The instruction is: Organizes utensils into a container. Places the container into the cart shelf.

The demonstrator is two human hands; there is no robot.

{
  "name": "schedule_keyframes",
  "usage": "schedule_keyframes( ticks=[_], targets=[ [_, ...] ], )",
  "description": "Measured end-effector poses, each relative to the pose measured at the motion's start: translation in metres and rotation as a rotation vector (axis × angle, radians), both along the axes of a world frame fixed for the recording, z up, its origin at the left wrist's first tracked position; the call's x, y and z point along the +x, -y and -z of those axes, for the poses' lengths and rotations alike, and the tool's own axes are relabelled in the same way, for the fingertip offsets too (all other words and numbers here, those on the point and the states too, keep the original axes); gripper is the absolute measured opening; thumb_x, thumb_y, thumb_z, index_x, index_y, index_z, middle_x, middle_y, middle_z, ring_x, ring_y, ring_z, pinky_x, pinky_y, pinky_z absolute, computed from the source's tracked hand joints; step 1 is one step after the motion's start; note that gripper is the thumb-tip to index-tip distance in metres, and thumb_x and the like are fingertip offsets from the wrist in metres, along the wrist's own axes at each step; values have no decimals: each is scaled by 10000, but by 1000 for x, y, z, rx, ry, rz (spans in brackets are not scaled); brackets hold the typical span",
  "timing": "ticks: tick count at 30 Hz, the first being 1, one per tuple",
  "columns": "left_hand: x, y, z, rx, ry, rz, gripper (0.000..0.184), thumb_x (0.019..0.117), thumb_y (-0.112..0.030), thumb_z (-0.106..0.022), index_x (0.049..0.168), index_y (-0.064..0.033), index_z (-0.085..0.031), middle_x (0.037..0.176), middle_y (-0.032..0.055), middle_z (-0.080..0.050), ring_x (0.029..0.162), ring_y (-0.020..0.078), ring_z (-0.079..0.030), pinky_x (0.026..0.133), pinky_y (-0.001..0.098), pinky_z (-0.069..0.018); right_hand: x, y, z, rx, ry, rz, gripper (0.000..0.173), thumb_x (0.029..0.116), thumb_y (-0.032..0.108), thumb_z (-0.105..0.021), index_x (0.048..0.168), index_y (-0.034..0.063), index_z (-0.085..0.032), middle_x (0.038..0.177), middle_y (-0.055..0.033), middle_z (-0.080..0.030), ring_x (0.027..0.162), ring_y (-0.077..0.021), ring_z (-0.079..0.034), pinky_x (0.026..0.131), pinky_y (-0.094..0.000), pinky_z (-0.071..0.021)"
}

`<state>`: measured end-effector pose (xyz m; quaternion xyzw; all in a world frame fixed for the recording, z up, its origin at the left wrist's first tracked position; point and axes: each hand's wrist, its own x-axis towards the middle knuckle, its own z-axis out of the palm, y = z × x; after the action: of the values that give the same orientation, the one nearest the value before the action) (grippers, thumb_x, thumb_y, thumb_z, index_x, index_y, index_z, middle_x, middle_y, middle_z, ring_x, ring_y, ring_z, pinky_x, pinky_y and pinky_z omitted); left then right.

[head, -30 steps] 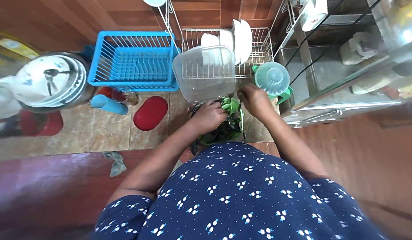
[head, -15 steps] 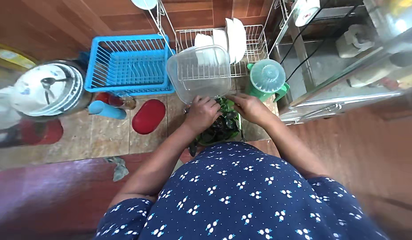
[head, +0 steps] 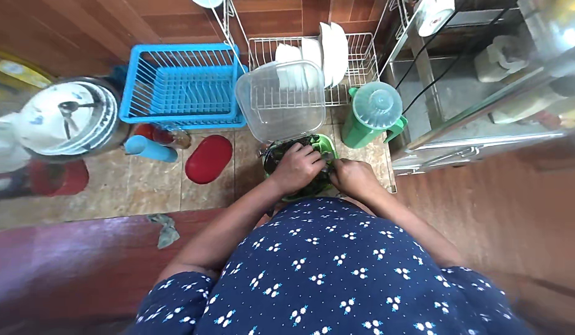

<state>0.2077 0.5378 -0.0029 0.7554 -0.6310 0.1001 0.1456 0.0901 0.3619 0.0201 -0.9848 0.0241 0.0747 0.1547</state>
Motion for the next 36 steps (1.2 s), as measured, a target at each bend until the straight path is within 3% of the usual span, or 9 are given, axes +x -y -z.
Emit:
schedule_keyframes(
  ticks=[4, 10, 18, 21, 23, 27, 30, 33, 36],
  targets=[
    [6, -15, -47, -144, -142, -92, 222, 1037, -159, -563, 1113, -49, -741, 1045, 129, -758, 957, 294, -737, 863, 456, -592, -3, 11, -23, -46, 239, -19, 155, 971, 124, -592, 1015, 1, -676, 916, -192, -701, 780, -380, -715, 617, -548, -578],
    [6, -38, -107, -299, -37, -217, 193, 1007, -115, -604, 1085, -6, -743, 950, 163, -759, 874, 284, -746, 806, 411, -598, -15, 50, -74, -74, 378, -2, 218, 998, 108, -553, 1149, -3, -665, 1004, -199, -705, 824, -392, -718, 653, -560, -577],
    [19, -18, -68, -189, -52, -174, 222, 1027, -144, -567, 1051, -1, -734, 919, 167, -744, 862, 322, -738, 788, 454, -597, -27, 83, -100, -7, 567, 62, 247, 1026, 113, -510, 1145, -10, -687, 959, -203, -717, 771, -347, -709, 658, -517, -571],
    [27, -3, -46, 80, -123, -217, 186, 999, -145, -601, 1044, -33, -742, 1104, 180, -697, 1067, 382, -659, 925, 538, -540, -17, 81, -91, 21, 601, 100, 253, 1037, 118, -513, 1176, -5, -686, 1004, -201, -722, 817, -336, -719, 711, -498, -586],
    [29, 4, -43, 260, -190, -275, 238, 961, -199, -682, 1160, -80, -738, 1225, 178, -639, 1159, 398, -591, 978, 578, -485, -10, 81, -81, 61, 609, 104, 249, 1041, 119, -515, 1181, 1, -683, 1012, -192, -719, 828, -319, -717, 735, -478, -591],
    [29, 4, -61, 244, -340, -282, 769, 861, -384, -817, 1508, -128, -490, 1416, 224, -544, 1325, 426, -509, 1095, 601, -409, -7, 85, -69, 151, 646, 69, 247, 1042, 114, -518, 1177, -9, -684, 967, -179, -715, 778, -267, -702, 726, -432, -597],
    [22, 11, -71, 132, -344, -191, 882, 874, -505, -763, 1550, -70, -401, 1466, 215, -527, 1355, 370, -519, 1134, 523, -415, -10, 79, -75, 268, 660, 22, 251, 1043, 112, -518, 1185, -19, -679, 941, -157, -715, 750, -201, -689, 718, -371, -600],
    [13, 19, -67, 56, -385, -91, 475, 1008, -359, -629, 1346, -29, -584, 1103, 164, -709, 991, 301, -711, 884, 485, -575, -8, 75, -79, 407, 672, 1, 242, 1034, 103, -527, 1172, -15, -686, 910, -122, -709, 729, -140, -675, 697, -315, -601],
    [10, 19, -68, 56, -507, -28, 276, 1081, -278, -505, 1145, -33, -615, 804, 106, -652, 683, 227, -654, 661, 423, -566, -5, 83, -78, 643, 548, -27, 258, 1023, 126, -538, 1217, -4, -647, 1017, -102, -692, 735, -118, -676, 663, -296, -611]
  ],
)
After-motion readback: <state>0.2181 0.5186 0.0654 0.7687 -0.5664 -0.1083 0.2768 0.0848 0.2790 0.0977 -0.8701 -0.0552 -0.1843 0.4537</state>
